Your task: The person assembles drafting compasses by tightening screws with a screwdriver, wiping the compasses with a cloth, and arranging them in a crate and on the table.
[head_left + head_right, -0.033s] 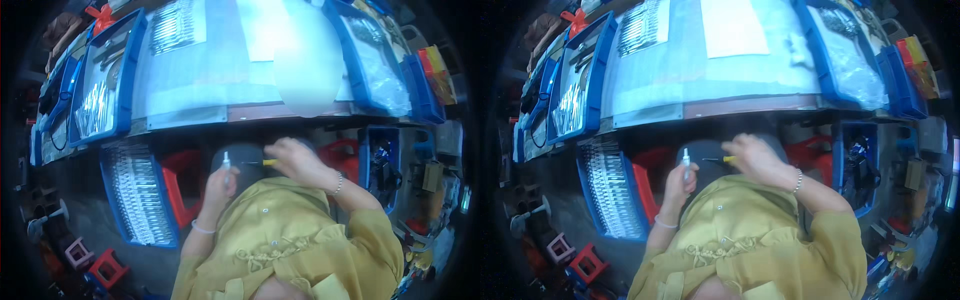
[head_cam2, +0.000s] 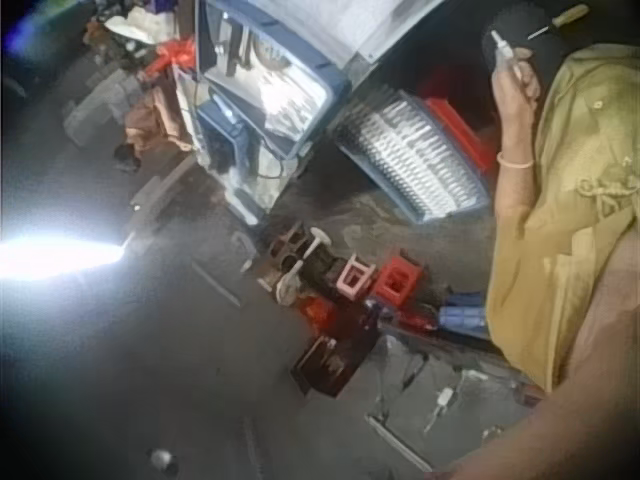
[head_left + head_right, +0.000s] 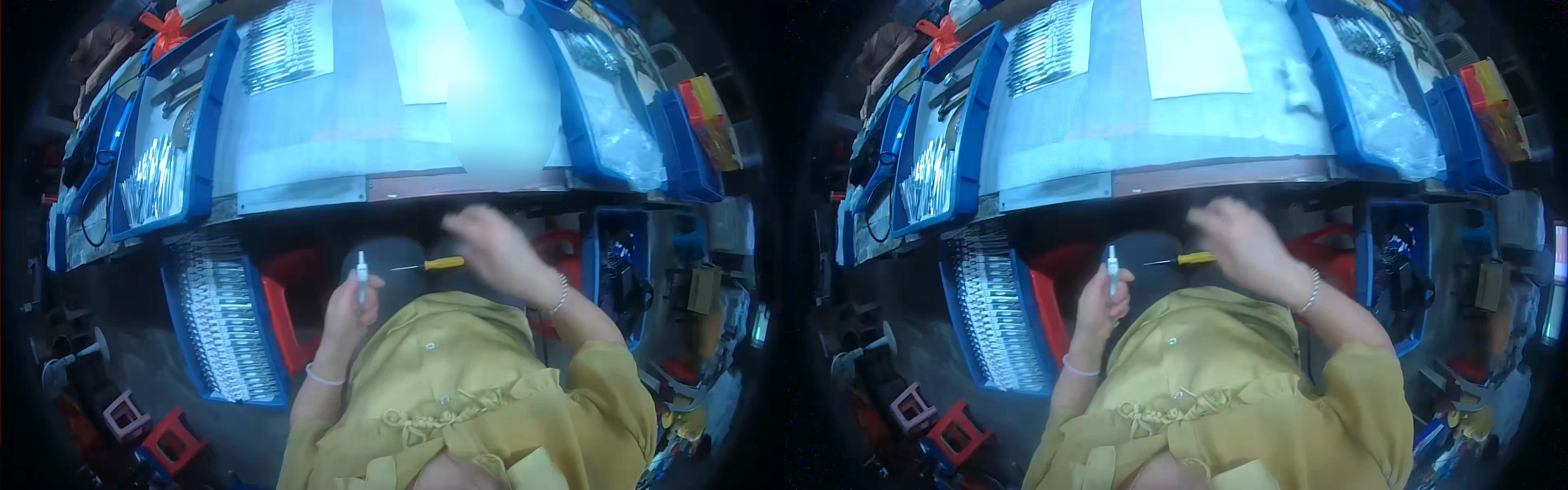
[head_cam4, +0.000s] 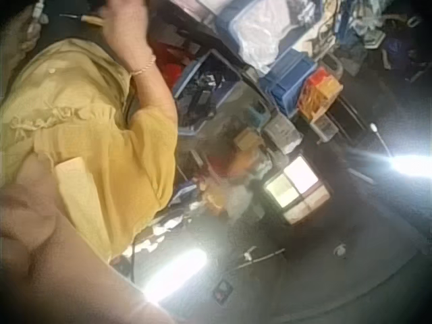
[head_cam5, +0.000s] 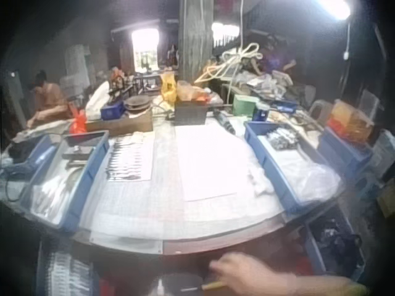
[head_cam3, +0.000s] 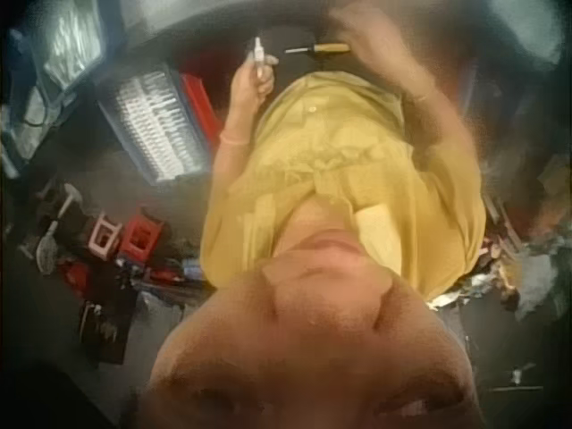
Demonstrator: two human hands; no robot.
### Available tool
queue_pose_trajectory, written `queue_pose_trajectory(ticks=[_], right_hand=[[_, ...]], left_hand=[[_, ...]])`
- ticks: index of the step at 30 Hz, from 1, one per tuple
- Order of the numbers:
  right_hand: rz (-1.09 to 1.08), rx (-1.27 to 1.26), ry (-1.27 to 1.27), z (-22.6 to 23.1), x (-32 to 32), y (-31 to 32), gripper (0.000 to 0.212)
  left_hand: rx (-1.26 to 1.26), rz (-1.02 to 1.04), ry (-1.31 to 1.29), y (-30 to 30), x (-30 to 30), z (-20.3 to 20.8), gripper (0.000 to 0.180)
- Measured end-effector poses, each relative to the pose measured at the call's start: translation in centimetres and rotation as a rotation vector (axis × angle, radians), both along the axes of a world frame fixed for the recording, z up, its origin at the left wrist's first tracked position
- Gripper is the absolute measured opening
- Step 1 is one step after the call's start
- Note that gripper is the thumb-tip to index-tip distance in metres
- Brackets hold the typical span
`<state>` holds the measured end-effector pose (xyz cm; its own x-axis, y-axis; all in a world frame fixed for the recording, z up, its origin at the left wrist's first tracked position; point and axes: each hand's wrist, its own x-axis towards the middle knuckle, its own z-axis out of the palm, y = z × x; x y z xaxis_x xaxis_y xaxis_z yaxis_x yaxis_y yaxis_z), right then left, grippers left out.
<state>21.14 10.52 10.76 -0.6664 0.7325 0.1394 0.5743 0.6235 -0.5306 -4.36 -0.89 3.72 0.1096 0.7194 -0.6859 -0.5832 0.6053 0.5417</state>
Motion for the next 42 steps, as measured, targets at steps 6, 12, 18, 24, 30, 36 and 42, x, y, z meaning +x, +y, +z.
queue_pose_trajectory(ticks=[6,12,18,24,30,36,42], right_hand=[[-0.659,0.357,-0.339,0.9,7.2,17.2,0.041],[-0.637,0.312,-0.387,-0.1,8.3,21.7,0.054],[-0.067,-0.305,0.296,3.4,-2.8,1.1,0.047],[-0.206,-0.101,0.229,-1.9,-4.8,-1.4,0.043],[-0.015,-0.095,0.170,-2.6,-4.8,-2.8,0.039],[0.106,-0.125,0.133,-1.1,-5.8,-4.1,0.029],[0.193,-0.169,0.201,0.2,-6.1,-4.1,0.029]], left_hand=[[-0.022,0.064,-0.346,0.2,0.0,3.5,0.044],[0.121,-0.075,-0.145,0.6,2.4,5.7,0.041],[0.667,-0.247,1.110,-1.2,2.7,3.7,0.024],[0.631,-0.354,1.288,-2.3,4.3,4.1,0.022],[0.682,-0.370,1.351,-2.9,4.5,4.8,0.024],[0.722,-0.414,1.414,-2.8,4.1,4.9,0.027],[0.658,-0.431,1.479,-3.1,4.0,5.3,0.028]])
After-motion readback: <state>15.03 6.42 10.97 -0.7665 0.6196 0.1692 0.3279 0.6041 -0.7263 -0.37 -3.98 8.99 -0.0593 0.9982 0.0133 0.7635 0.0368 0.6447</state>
